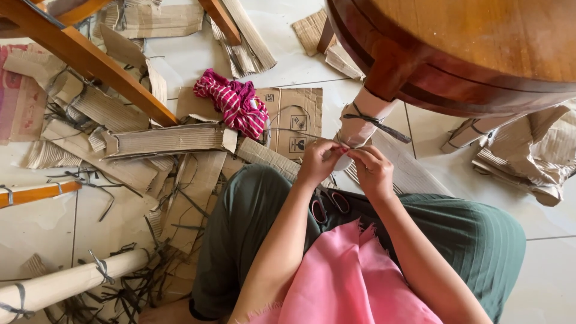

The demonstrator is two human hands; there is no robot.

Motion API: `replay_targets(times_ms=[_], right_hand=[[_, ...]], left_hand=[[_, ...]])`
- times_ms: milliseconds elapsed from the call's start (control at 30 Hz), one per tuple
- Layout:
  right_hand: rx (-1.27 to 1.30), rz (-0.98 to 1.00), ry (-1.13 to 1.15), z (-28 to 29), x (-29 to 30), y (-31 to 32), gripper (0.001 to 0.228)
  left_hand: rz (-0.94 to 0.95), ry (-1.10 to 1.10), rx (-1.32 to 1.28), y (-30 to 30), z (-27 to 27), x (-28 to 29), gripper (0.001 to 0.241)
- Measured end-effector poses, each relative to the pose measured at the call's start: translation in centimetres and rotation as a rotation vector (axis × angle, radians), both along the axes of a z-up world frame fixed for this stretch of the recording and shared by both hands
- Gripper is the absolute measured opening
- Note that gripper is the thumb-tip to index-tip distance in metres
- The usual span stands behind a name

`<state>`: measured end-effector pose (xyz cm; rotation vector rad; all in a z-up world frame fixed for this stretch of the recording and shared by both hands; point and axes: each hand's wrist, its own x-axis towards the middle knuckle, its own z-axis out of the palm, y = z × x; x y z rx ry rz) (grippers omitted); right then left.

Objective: Wrapping a wooden furniture leg with protective material and securing it with plastic ties using scissors.

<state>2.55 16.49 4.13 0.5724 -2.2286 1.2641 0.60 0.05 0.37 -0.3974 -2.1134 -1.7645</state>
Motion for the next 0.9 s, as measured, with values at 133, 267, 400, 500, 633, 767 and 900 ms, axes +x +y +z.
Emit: replay_targets(times_ms=[133,267,400,500,633,767,900], right_hand=[[0.062,-0.013,0.018,-0.8,-0.1,0.2,0.015],[0.256,-0.001,0.217,0.1,-0.6,0.0,0.018],[0.384,0.021,0.334,0.7,-1.3,0.2,0.02],[0.427,0.016,0.367,0.7,-1.5,0.3,0.018],[0.464,-0.006,0.379,0.0,-1.6,0.4,0.02],[0.492,-0.015,0.426,0.4,-1.7,0.2,0.018],[0.494,-0.044,0.436,0.9,-1.6,-0.3,0.017]], left_hand=[[0.036,-0.088,0.102,0.8,-0.6,0.1,0.011],[0.071,-0.181,0.191,0.9,0.4,0.3,0.013],[0.041,-0.261,0.205,0.5,2.4,1.1,0.036],[0.126,-0.133,-0.054,0.7,2.7,1.6,0.053],[0.125,-0.057,-0.185,0.0,4.9,2.0,0.071],[0.235,0.026,-0.241,0.7,3.4,2.0,0.073],[0.285,0.052,-0.231,0.8,2.6,1.8,0.066]])
